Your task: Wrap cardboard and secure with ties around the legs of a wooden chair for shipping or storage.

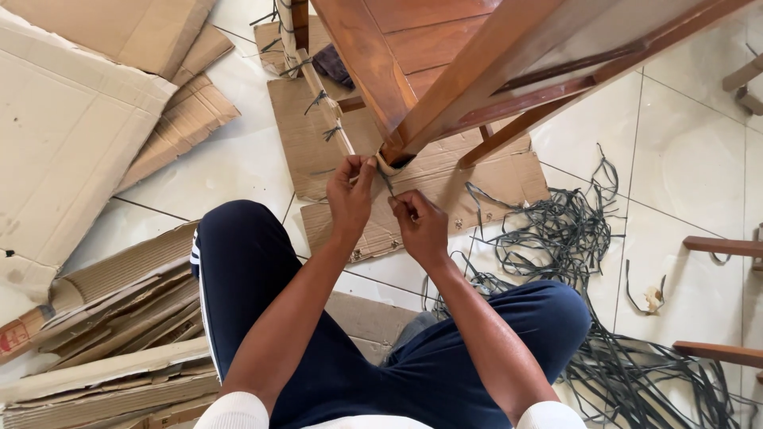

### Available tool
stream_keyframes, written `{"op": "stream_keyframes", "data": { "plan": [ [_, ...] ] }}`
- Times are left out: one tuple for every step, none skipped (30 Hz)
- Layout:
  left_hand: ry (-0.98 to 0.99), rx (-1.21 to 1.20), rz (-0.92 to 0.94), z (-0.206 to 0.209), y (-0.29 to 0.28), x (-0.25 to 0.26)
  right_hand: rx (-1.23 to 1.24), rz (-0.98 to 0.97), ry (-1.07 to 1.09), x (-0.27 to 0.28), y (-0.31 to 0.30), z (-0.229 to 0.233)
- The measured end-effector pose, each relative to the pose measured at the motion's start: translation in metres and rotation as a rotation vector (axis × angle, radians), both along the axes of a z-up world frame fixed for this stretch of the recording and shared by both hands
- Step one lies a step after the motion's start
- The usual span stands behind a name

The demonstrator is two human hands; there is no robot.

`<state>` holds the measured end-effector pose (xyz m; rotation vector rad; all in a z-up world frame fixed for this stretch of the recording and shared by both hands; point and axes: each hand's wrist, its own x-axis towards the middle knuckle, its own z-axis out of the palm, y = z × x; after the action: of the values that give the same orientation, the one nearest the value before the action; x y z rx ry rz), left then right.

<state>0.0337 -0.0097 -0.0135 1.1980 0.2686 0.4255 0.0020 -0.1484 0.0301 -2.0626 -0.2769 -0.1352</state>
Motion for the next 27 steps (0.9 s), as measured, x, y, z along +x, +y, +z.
{"op": "stream_keyframes", "data": {
  "plan": [
    [0.001, 0.001, -0.002, 0.0, 0.0, 0.002, 0.001, -0.002, 0.001, -0.001, -0.001, 0.0],
    [0.007, -0.002, 0.004, 0.0, 0.0, 0.003, -0.012, 0.006, -0.006, -0.002, -0.001, -0.001],
    [0.013, -0.005, 0.011, 0.0, 0.0, 0.004, -0.026, 0.014, -0.014, -0.003, -0.002, -0.001],
    [0.014, -0.004, 0.008, -0.001, -0.001, 0.005, -0.025, 0.011, -0.013, -0.003, -0.002, 0.0],
    [0.015, 0.003, 0.013, -0.001, -0.001, 0.005, -0.045, 0.008, -0.02, -0.004, -0.002, 0.0],
    [0.015, 0.009, 0.019, -0.001, -0.001, 0.005, -0.065, 0.007, -0.027, -0.004, -0.002, 0.001],
    [0.016, 0.01, 0.019, 0.0, 0.0, 0.004, -0.064, 0.007, -0.026, -0.005, -0.002, 0.0],
    [0.01, 0.01, 0.013, 0.0, 0.001, 0.003, -0.058, 0.008, -0.022, -0.005, -0.002, -0.001],
    [0.003, 0.009, 0.008, 0.001, 0.001, 0.002, -0.052, 0.009, -0.017, -0.006, -0.003, -0.003],
    [0.004, 0.01, 0.006, 0.005, 0.001, 0.0, -0.051, 0.007, -0.017, -0.006, -0.003, -0.005],
    [0.002, 0.002, -0.002, 0.008, 0.001, -0.002, -0.043, 0.014, -0.001, -0.006, -0.003, -0.008],
    [0.0, -0.006, -0.009, 0.012, 0.001, -0.005, -0.035, 0.023, 0.014, -0.007, -0.003, -0.01],
    [0.001, -0.006, -0.009, 0.011, -0.001, -0.007, -0.034, 0.023, 0.015, -0.007, -0.003, -0.011],
    [-0.005, -0.002, 0.005, 0.01, -0.003, -0.009, -0.032, 0.043, 0.019, -0.008, -0.002, -0.011],
    [-0.01, 0.002, 0.019, 0.009, -0.005, -0.011, -0.03, 0.064, 0.024, -0.008, -0.001, -0.011],
    [-0.01, 0.002, 0.017, 0.014, -0.007, -0.015, -0.03, 0.062, 0.024, -0.009, 0.0, -0.011],
    [0.018, 0.063, 0.019, 0.018, -0.009, -0.019, -0.051, 0.076, 0.01, -0.009, 0.001, -0.011],
    [0.045, 0.123, 0.021, 0.023, -0.01, -0.023, -0.072, 0.09, -0.005, -0.009, 0.002, -0.012],
    [0.045, 0.123, 0.019, 0.02, -0.011, -0.025, -0.072, 0.088, -0.004, -0.008, 0.002, -0.015],
    [0.069, 0.186, 0.013, 0.017, -0.012, -0.028, -0.115, 0.087, -0.021, -0.008, 0.002, -0.017],
    [0.091, 0.249, 0.006, 0.015, -0.013, -0.031, -0.158, 0.087, -0.038, -0.007, 0.002, -0.02],
    [0.092, 0.249, 0.005, 0.01, -0.013, -0.031, -0.158, 0.085, -0.038, -0.006, 0.002, -0.023],
    [0.087, 0.248, -0.004, 0.005, -0.013, -0.031, -0.186, 0.088, -0.036, -0.004, 0.002, -0.026],
    [0.083, 0.246, -0.011, 0.0, -0.012, -0.031, -0.214, 0.092, -0.035, -0.003, 0.002, -0.029],
    [0.083, 0.247, -0.01, -0.003, -0.01, -0.029, -0.213, 0.093, -0.035, -0.003, 0.002, -0.028],
    [0.106, 0.26, -0.013, -0.007, -0.008, -0.027, -0.231, 0.109, -0.019, -0.004, 0.003, -0.028],
    [0.128, 0.273, -0.017, -0.01, -0.005, -0.026, -0.248, 0.125, -0.003, -0.004, 0.003, -0.028]
  ]
}}
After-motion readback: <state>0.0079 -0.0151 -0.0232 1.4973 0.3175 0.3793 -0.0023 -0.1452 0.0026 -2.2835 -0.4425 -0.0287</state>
